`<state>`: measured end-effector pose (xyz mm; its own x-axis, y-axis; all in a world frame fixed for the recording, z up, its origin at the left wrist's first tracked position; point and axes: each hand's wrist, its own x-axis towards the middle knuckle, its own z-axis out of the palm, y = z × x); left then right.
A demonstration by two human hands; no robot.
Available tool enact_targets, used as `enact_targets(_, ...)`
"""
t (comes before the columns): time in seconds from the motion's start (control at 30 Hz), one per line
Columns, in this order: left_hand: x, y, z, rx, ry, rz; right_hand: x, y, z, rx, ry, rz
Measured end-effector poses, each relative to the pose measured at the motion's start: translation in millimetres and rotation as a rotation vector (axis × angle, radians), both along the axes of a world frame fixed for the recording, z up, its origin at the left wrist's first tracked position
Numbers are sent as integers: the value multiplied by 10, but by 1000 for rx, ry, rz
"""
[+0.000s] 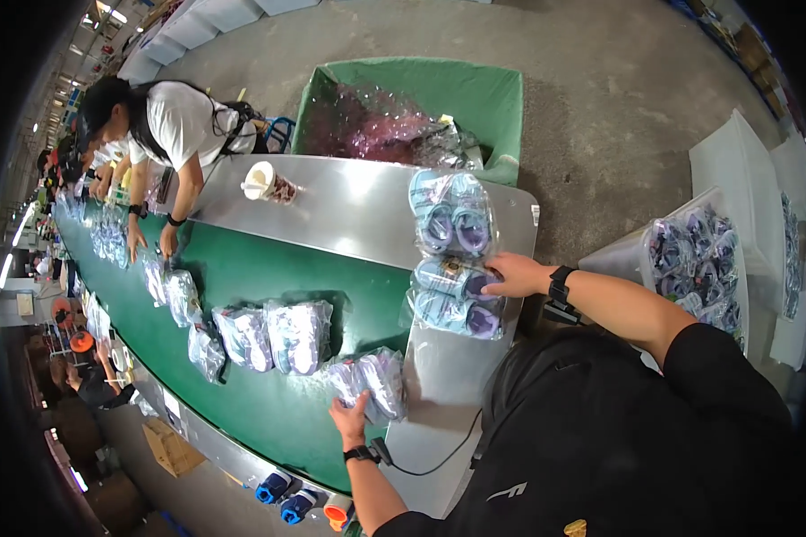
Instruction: Transfer packaged shoes from a large plastic bin to an assembly line workstation.
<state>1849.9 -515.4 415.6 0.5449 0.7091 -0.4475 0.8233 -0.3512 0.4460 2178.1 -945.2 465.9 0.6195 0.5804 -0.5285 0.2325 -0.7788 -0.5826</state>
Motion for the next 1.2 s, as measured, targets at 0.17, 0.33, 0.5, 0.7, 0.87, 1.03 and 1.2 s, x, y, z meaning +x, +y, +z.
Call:
enact_targets(0.17,-308,-1025,849,230,-518,-41,-252,144,-219,18,-97,-100)
enact_targets(0.33,-846,-1575,717,-194,-448,-53,-160,256,-346,66,-22,-114)
enact_targets(0.5,-412,-1869,709,-715,-384,157,-248,327,-169,93,39,-147)
enact_targets(0.7,-215,-2006,595,-322,-350,-127,-557,424,-220,285,58,-248)
enact_targets(0.87,-277,-2002,32,-203,-366,-12,-478,-19,232,279,7,-282)
enact_targets(1.03,473,-2113,748,-378,-345,-115,-509,-831,316,478,-30,-417)
enact_targets(1.2,1108,-2163,1243,-444,-357,-379,-848,-2335,804,570,-109,-751)
